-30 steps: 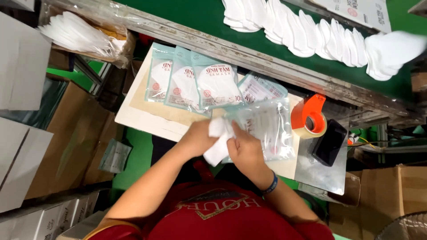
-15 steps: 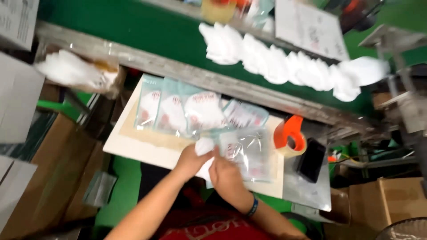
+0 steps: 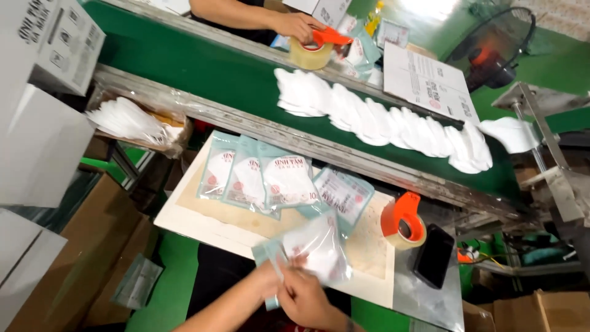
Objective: Packaging individual face masks into plastic bags and placing them in boxes.
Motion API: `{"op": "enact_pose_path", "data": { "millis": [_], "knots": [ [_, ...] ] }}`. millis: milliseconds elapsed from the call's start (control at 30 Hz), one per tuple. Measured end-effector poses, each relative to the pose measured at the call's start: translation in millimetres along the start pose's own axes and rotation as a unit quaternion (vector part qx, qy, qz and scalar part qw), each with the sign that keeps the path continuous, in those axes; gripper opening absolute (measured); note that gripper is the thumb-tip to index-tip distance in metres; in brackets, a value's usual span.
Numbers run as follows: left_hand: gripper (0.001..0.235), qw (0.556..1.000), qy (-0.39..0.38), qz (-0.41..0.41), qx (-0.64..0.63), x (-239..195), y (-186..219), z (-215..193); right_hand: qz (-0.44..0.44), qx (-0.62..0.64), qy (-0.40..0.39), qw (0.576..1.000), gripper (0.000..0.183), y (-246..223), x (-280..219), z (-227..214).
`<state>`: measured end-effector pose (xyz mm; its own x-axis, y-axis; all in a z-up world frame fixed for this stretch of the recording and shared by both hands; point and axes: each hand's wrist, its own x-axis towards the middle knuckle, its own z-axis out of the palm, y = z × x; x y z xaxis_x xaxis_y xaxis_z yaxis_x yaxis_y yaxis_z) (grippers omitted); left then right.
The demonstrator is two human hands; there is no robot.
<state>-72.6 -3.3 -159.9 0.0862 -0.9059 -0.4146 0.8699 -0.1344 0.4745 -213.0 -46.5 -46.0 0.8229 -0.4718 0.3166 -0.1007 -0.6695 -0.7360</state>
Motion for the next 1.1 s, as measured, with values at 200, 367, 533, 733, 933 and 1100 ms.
{"op": "enact_pose_path", "data": {
  "millis": [200,367,533,733,933,1100],
  "knots": [
    [0.029,0.771,-0.361,0.127,0.51,-60,-2,21,-0.216,0.002,-0.039,0.976,0.08,-70,49,-99],
    [0.032,0.615,-0.061,0.3,0.726,-84,29,64,0.217,0.289,-0.211,0.908,0.045,36,8,-80],
    [0.035,0.562,-0.05,0.534,0.63,-127,90,127,0.211,0.245,-0.092,0.942,0.022,43,2,-86],
    [0.024,0.593,-0.036,0.438,0.675,-125,102,129,0.168,0.226,-0.04,0.959,0.018,33,-2,-75],
    [0.015,0.604,-0.069,0.402,0.685,-137,124,142,0.128,0.238,-0.035,0.962,0.017,14,5,-81],
    [0.012,0.599,-0.083,0.366,0.707,-131,127,133,0.059,0.154,0.002,0.986,0.013,3,6,-80]
  ]
}}
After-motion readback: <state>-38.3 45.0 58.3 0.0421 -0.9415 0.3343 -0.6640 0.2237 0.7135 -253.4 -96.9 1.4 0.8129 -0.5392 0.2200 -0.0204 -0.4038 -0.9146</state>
